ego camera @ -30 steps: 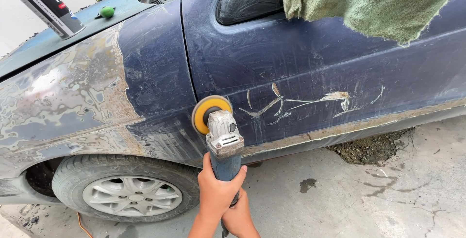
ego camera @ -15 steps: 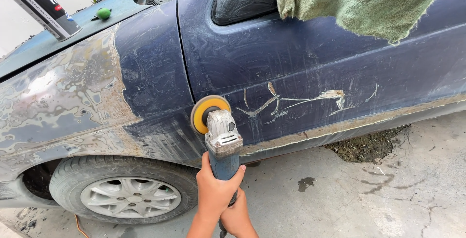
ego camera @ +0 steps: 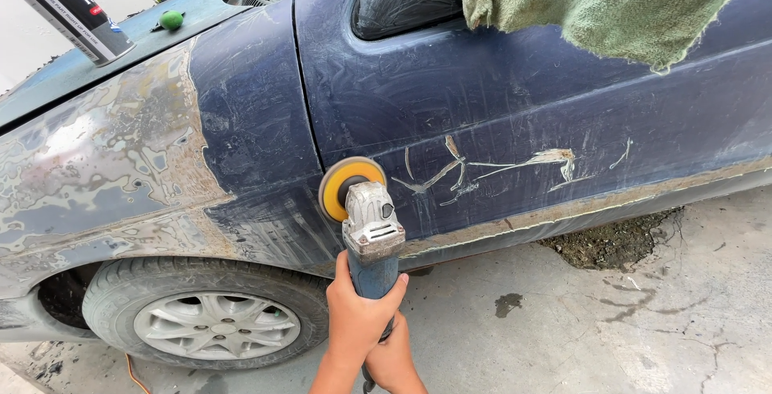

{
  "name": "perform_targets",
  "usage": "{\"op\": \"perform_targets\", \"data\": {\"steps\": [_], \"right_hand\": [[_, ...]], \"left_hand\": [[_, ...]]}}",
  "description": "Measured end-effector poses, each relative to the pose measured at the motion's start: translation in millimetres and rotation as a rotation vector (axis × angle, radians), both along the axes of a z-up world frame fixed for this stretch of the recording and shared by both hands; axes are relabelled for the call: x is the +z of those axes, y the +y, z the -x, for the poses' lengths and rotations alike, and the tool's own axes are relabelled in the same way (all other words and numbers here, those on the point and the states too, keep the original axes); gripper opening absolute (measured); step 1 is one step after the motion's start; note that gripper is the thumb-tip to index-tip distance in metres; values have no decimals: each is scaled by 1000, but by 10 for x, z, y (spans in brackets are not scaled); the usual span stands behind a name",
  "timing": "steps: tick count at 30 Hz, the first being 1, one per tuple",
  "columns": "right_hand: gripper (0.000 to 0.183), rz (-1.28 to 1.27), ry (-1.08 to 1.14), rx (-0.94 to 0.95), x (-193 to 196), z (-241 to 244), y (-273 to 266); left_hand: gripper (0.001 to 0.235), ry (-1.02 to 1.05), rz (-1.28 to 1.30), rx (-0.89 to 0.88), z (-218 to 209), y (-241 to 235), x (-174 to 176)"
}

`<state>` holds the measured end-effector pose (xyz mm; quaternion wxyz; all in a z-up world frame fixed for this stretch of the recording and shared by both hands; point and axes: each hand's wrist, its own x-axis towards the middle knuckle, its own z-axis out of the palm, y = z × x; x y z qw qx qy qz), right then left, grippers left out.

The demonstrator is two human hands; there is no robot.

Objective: The person uses an angle grinder with a sanding disc to sand the side of a blue car, focusing on the front door and then the rear door. The person moves the tool along the lower panels and around the door handles to remove paint and smooth the surface.

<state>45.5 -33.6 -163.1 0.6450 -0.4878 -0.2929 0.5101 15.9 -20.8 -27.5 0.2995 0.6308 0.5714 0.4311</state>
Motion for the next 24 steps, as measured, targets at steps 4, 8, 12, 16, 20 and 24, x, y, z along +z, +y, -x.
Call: {"op": "perform_targets", "data": {"steps": [4, 8, 12, 16, 20, 24], "right_hand": [[63, -13, 2, -3, 30, 16, 43], [62, -28, 4, 3, 40, 23, 43], [61, -48, 1, 6, 57, 37, 45], [60, -70, 9, 2, 84, 41, 58], [59, -80, 11, -6, 101, 5, 70], [58, -101, 6, 1, 154, 4, 103]], "left_hand": [[50, -29, 22, -6, -8, 0, 60], [50, 5, 21, 2, 6, 26, -1], [49, -17, -4, -16, 9, 31, 4], [48, -13, 3, -23, 0, 33, 16], [51, -37, 47, -4, -31, 8, 105], [51, -28, 24, -8, -23, 36, 105]]}}
